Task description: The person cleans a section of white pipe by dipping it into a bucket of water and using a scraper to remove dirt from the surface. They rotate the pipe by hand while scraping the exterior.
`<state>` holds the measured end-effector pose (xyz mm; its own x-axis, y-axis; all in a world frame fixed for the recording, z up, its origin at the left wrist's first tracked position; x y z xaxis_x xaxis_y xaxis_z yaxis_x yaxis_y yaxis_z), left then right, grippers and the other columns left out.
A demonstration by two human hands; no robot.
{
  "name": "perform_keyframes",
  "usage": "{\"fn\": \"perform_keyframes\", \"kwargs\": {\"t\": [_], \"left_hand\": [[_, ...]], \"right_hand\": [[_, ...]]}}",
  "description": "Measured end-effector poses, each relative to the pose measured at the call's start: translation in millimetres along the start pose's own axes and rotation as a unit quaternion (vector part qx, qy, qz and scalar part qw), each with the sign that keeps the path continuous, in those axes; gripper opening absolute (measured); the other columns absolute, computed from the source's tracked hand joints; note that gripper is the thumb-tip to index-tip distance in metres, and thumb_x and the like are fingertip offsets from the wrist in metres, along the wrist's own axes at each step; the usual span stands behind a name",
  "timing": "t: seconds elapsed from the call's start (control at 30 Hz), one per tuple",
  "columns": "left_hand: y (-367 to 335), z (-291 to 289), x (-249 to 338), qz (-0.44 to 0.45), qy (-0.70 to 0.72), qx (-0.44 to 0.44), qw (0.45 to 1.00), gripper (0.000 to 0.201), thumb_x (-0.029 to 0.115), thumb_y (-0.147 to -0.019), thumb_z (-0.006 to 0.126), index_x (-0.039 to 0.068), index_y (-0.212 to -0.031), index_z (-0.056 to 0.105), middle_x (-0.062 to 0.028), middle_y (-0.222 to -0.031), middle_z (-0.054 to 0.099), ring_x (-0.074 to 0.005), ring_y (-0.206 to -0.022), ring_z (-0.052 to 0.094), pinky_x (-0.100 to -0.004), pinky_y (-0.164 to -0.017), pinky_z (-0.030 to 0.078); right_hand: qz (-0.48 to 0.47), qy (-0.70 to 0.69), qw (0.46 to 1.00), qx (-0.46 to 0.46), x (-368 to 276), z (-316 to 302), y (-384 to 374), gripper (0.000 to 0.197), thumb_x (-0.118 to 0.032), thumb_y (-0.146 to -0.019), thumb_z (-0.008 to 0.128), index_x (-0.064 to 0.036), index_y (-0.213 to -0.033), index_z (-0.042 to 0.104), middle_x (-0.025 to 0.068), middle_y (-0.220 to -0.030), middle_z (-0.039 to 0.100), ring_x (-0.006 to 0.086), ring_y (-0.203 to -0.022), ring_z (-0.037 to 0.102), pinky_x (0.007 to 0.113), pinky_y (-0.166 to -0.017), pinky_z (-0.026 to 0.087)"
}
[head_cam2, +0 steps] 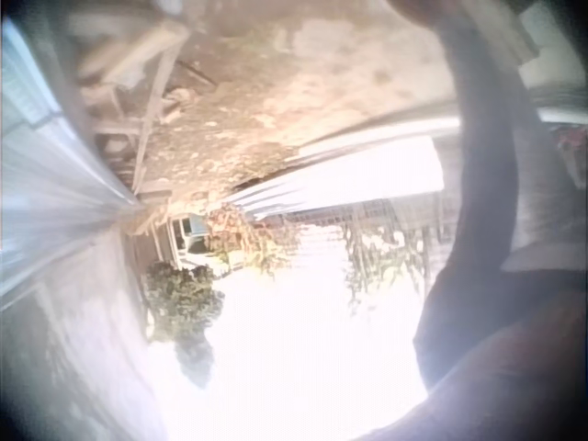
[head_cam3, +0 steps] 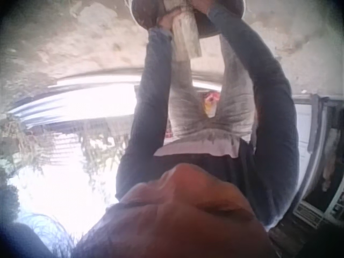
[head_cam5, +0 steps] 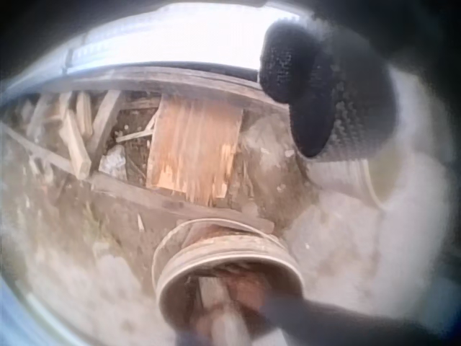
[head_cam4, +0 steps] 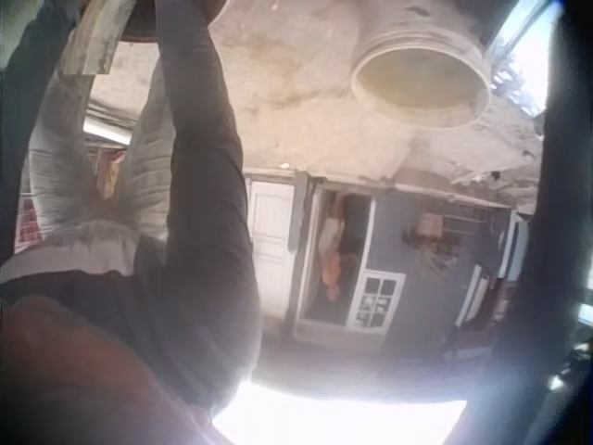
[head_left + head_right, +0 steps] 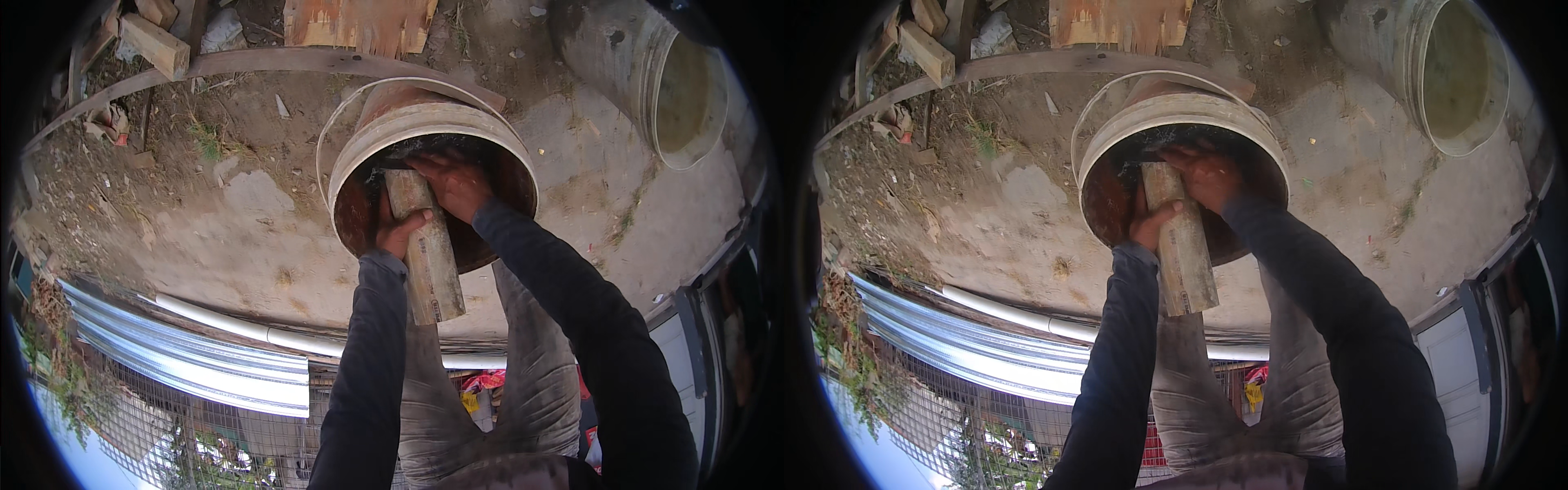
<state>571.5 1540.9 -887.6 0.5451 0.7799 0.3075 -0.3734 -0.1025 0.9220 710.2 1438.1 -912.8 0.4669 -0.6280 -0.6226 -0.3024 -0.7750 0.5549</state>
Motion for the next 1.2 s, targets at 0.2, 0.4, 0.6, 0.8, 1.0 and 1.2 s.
{"fn": "perform_keyframes", "kwargs": {"t": [0.2,0.4,0.6,0.8,1.0,1.2], "left_hand": [[-6,-5,-4,-0.004,-0.012,0.02,1.0,0.084,0.018,-0.082,0.078,0.007,-0.154,0.038,-0.0134,-0.121,0.066,-0.0262,-0.104,0.068,-0.0391,-0.09,0.056],[-10,-11,-6,0.009,0.071,0.006,0.997,0.092,0.008,-0.077,0.081,0.009,-0.157,0.034,-0.0127,-0.127,0.063,-0.0265,-0.109,0.067,-0.0394,-0.093,0.056],[-9,-16,-10,0.069,0.068,-0.005,0.995,0.091,0.01,-0.076,0.08,0.008,-0.156,0.036,-0.0129,-0.132,0.062,-0.0269,-0.117,0.064,-0.04,-0.1,0.053],[1,-14,-13,0.026,0.023,0.028,0.999,0.09,0.012,-0.078,0.08,0.008,-0.156,0.038,-0.0124,-0.128,0.064,-0.0265,-0.114,0.065,-0.0389,-0.098,0.053],[-1,-22,-16,-0.008,0.074,0.008,0.997,0.081,0.016,-0.081,0.076,0.007,-0.154,0.042,-0.0117,-0.124,0.066,-0.0255,-0.107,0.067,-0.0374,-0.095,0.054],[-4,-44,-35,-0.094,0.121,0.014,0.988,0.064,0.019,-0.083,0.074,0.006,-0.143,0.054,-0.0104,-0.112,0.069,-0.0244,-0.098,0.069,-0.0388,-0.086,0.057]], "right_hand": [[0.01,-0.029,0.999,0.032,-8,5,6,0.043,-0.013,-0.101,0.056,-0.0184,-0.143,0.062,0.0095,-0.142,0.065,0.032,-0.129,0.062,0.043,-0.113,0.048],[-0.011,-0.112,0.993,0.038,-20,5,10,0.043,-0.007,-0.1,0.05,-0.0128,-0.141,0.064,0.0097,-0.141,0.066,0.0348,-0.128,0.061,0.043,-0.113,0.046],[0.003,-0.104,0.991,0.089,-10,10,-1,0.041,-0.013,-0.104,0.05,-0.0166,-0.143,0.062,0.0127,-0.137,0.068,0.029,-0.122,0.065,0.043,-0.109,0.05],[-0.008,-0.1,0.99,0.095,-10,5,7,0.044,-0.01,-0.102,0.051,-0.017,-0.143,0.062,0.0123,-0.133,0.07,0.0309,-0.12,0.067,0.044,-0.118,0.041],[0.036,-0.12,0.99,0.071,-1,8,-2,0.045,-0.006,-0.099,0.051,-0.017,-0.141,0.064,0.007,-0.138,0.068,0.0311,-0.127,0.063,0.043,-0.116,0.043],[0.033,-0.12,0.987,0.103,-3,4,6,0.038,-0.01,-0.105,0.055,-0.019,-0.141,0.065,0.0081,-0.136,0.07,0.0279,-0.121,0.068,0.043,-0.116,0.044]]}}
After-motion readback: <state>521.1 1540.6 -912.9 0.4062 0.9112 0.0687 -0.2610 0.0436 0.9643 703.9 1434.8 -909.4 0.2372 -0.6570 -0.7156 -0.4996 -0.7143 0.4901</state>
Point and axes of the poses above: each hand's wrist, its own y-axis away from the middle knuckle, its own z-axis out of the palm, x = y × z, the point moved 2 cm from there along -y, towards the middle knuckle
